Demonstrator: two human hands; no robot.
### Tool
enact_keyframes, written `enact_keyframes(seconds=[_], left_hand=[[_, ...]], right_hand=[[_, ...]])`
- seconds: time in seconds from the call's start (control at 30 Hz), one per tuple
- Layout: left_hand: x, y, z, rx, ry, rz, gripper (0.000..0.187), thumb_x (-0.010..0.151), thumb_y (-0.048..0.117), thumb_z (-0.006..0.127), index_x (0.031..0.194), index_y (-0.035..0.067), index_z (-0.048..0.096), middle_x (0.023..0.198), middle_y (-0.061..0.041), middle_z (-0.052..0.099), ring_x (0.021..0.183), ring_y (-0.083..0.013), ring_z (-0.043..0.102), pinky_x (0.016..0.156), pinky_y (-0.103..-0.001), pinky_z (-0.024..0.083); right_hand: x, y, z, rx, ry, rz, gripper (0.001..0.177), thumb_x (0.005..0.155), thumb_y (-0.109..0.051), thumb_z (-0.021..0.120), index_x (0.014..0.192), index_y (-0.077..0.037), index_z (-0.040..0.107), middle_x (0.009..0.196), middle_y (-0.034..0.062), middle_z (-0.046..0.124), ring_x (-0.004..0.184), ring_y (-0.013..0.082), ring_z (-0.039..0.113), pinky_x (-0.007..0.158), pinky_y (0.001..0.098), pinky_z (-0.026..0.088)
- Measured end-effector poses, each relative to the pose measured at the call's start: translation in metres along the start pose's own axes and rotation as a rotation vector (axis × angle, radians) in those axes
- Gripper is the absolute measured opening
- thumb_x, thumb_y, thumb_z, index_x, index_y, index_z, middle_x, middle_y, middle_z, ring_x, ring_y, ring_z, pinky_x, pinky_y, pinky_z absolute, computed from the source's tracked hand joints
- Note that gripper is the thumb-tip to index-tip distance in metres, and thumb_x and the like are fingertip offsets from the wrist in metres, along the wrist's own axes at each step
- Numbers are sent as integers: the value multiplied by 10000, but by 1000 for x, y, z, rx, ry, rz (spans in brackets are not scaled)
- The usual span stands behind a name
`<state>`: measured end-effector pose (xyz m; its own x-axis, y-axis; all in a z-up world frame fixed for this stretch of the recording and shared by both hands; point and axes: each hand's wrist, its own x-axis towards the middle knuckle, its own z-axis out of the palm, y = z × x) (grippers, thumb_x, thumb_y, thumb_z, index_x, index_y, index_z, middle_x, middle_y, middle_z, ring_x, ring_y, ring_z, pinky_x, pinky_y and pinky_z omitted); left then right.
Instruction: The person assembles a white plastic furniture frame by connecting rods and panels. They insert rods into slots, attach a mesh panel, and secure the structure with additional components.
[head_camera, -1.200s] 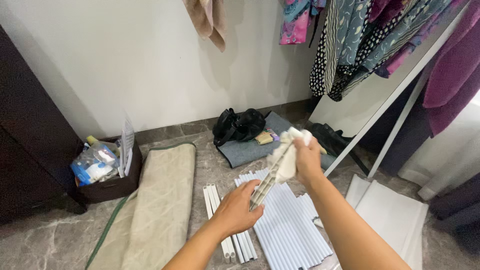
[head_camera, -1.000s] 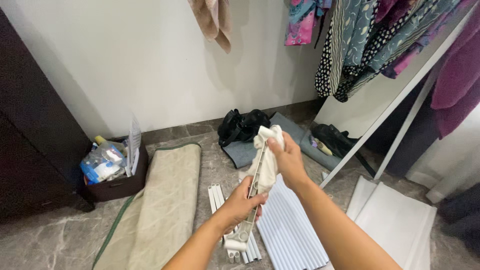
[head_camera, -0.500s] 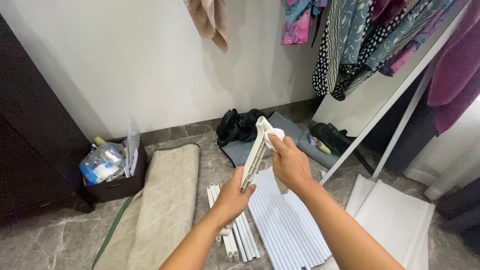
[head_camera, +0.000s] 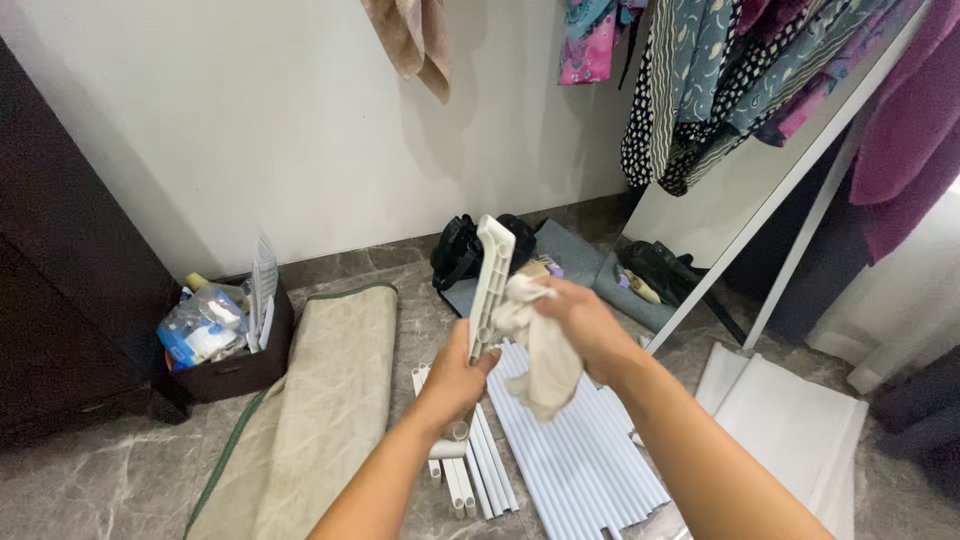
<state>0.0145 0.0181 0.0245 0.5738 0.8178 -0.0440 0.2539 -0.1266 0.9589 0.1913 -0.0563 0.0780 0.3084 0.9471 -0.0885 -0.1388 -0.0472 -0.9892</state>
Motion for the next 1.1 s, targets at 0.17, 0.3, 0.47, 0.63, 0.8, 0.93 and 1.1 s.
enact_keyframes(seconds=[0.17,0.3,0.47,0.63,0.8,0.93,1.1], left_hand=[[6,2,-5,2,29,-78,351,936,132,649,1264,147,524,880,-172,693,682,-288,663,574,-410,511],[7,-5,-1,152,85,148,379,911,143,703,1239,127,514,1094,-190,718,1042,-381,682,805,-455,527],[1,-12,1,162,125,338,447,906,90,602,1329,130,462,1219,-217,675,1157,-414,647,906,-460,513],[6,-7,-3,-95,122,292,419,950,101,598,1341,138,451,1084,-153,647,979,-272,635,797,-438,511],[20,-9,-38,-858,131,-100,294,972,151,506,1245,232,434,880,-32,511,724,-157,549,572,-339,502],[23,-15,-45,-981,156,-4,195,1016,189,514,1201,189,451,917,-20,499,746,-139,536,608,-320,527],[23,-19,-40,-997,199,46,181,1036,183,522,1202,170,451,928,-9,501,751,-131,528,615,-303,515]], right_hand=[[-14,19,27,-777,-65,-414,352,962,-163,543,1289,-168,672,1083,149,750,945,322,718,813,426,579],[-26,31,32,-1249,28,-379,393,920,-170,567,1296,-212,675,1113,146,691,932,361,683,798,475,537],[-18,36,25,-549,-58,-77,382,924,-131,580,1293,-133,681,1083,111,733,933,238,697,810,394,553],[-11,16,16,387,-166,252,358,948,-121,525,1275,-58,658,1011,130,728,712,205,694,623,357,602],[-26,1,24,-622,96,175,313,1064,-219,483,1317,-274,659,956,123,744,652,249,638,572,394,572],[-40,22,48,-912,-158,-129,384,965,-109,514,1273,-254,690,1077,11,707,820,250,705,712,386,603],[-41,54,57,-1087,-214,-406,403,898,-97,598,1279,-186,694,1000,170,699,907,361,680,802,428,528]])
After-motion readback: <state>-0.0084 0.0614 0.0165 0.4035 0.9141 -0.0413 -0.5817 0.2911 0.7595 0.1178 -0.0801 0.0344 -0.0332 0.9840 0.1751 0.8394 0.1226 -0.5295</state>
